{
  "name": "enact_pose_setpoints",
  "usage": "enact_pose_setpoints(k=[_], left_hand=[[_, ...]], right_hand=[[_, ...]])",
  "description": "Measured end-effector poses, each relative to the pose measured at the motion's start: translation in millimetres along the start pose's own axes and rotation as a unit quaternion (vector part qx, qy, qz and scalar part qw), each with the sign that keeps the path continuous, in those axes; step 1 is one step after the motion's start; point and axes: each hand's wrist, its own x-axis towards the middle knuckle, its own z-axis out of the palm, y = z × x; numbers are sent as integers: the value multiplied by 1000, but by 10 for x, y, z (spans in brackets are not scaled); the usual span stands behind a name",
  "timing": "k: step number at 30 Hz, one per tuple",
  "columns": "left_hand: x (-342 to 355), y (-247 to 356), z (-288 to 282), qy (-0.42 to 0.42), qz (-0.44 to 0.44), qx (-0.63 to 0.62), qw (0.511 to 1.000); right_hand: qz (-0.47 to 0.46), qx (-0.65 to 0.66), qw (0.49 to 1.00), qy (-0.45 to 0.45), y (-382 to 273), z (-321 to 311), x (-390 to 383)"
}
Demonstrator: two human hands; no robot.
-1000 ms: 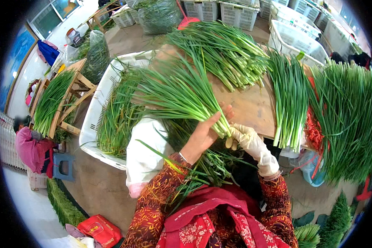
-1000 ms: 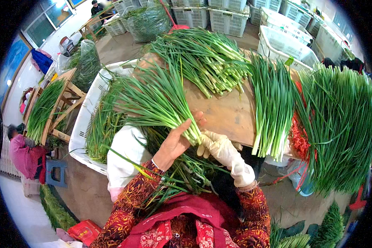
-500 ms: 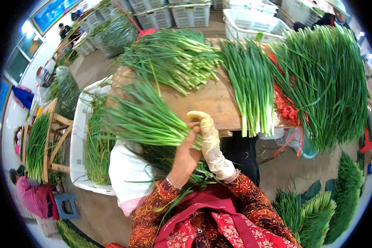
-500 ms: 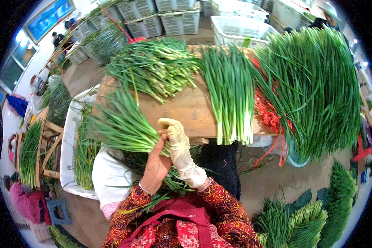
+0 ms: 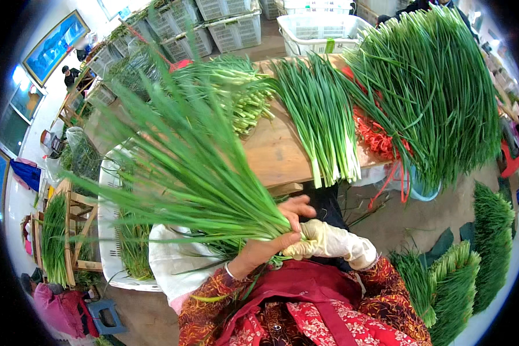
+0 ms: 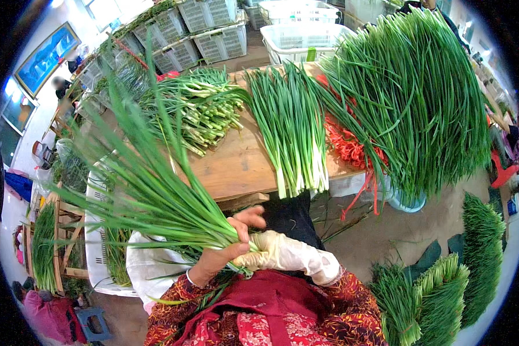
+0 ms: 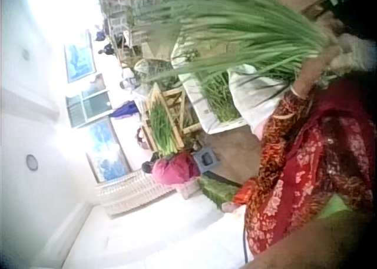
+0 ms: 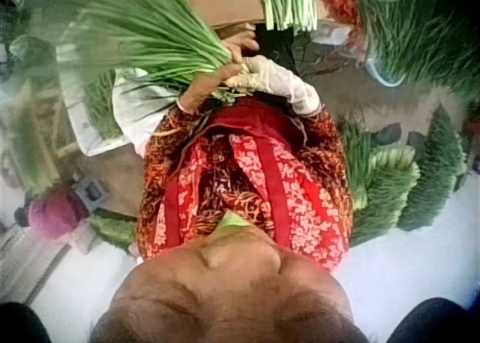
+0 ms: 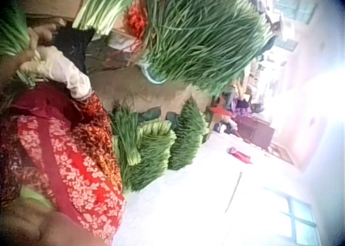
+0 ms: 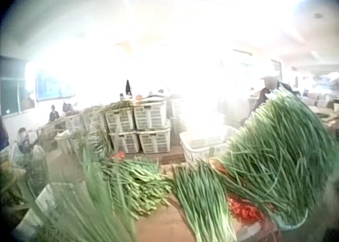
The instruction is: The person trims the root ends of green onions by hand, aligning them on a wooden board and snapping off the tips. The trimmed onions are placed into a pile on the board, while the discarded root ends fall into a white bin below.
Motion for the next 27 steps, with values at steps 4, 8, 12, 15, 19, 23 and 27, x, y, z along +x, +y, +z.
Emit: enact_pose_setpoints(k=[4,8,12,15,19,23,27], left_hand=[[285,233,78,-66,-69,-134,986],[839,190,-10,-165,-5,-309,937],[1416,255,-64,-117,4,-267,957],[1961,302,-418,-13,-8,-264,964],[2508,58,-827,94,-34,67,993],[2552,-360,-775,196,104,385,896],[2137,-275,-438,40,232,555,798]], right_hand=[[2,0,1000,13,-33,-48,-120],[0,214,977,10,-147,-126,-72],[-64,233,967,79,-281,-370,108],[-46,263,961,71,-135,-518,262],[23,327,929,172,230,-589,325],[22,365,907,210,235,-560,289],[-3,377,896,236,216,-587,253]])
